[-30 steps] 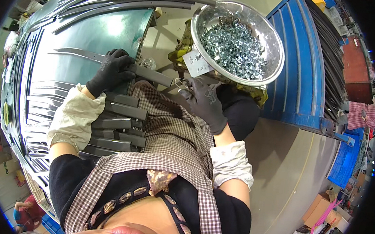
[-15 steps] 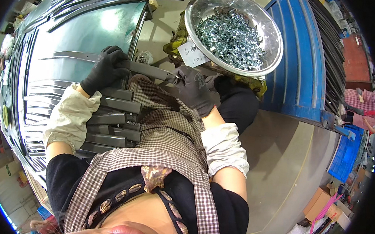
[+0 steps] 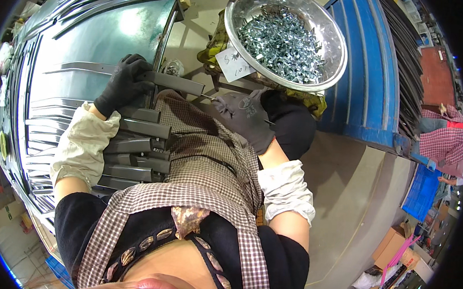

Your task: The person repeatedly picks up long dark metal bars and inserts small metallic fasteners from a bowl into pre-drilled holes along the bars. The person handles the bars one at a time, places fasteners into holes, and sets the bars aside on a nearby surface.

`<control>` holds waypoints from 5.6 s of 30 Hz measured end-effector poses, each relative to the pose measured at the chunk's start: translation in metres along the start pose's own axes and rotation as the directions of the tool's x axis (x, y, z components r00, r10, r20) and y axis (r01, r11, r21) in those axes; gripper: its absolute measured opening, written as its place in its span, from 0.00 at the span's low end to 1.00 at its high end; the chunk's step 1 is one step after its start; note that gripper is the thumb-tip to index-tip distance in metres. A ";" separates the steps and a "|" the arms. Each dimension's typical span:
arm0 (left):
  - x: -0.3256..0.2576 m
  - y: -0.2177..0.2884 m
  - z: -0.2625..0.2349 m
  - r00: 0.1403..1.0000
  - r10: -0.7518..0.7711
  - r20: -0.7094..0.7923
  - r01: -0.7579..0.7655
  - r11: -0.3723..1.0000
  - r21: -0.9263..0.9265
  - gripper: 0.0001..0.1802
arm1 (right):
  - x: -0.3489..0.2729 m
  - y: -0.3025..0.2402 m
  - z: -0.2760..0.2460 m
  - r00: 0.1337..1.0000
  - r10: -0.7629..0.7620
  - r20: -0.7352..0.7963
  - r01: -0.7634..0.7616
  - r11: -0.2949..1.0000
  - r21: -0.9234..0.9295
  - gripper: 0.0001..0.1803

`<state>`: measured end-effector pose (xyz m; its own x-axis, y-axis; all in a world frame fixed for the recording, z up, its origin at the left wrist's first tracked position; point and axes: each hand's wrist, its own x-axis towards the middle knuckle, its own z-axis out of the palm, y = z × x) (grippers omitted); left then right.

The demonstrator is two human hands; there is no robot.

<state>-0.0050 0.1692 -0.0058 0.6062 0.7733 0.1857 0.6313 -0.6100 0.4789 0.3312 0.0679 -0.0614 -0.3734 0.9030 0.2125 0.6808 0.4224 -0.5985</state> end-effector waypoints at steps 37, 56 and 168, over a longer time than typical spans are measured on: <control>0.138 -0.090 0.005 0.972 -0.006 -0.235 0.098 0.919 0.382 0.17 | 0.064 0.157 -0.088 0.892 0.436 -0.119 -0.439 0.774 -0.456 0.13; -0.004 -0.022 -0.021 0.989 -0.143 -0.049 0.145 0.988 0.050 0.19 | 0.044 0.154 -0.104 0.874 0.465 -0.140 -0.451 0.884 0.121 0.11; 0.213 -0.103 0.026 0.936 0.174 -0.305 -0.003 0.873 0.487 0.20 | 0.047 0.162 -0.112 0.931 0.333 -0.149 -0.365 0.826 -0.430 0.17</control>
<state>0.0719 0.3919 -0.0380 0.5298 0.6705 0.5194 0.7849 -0.6196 -0.0006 0.4944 0.1873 -0.0614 -0.0267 0.9931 0.1138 0.9693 0.0536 -0.2398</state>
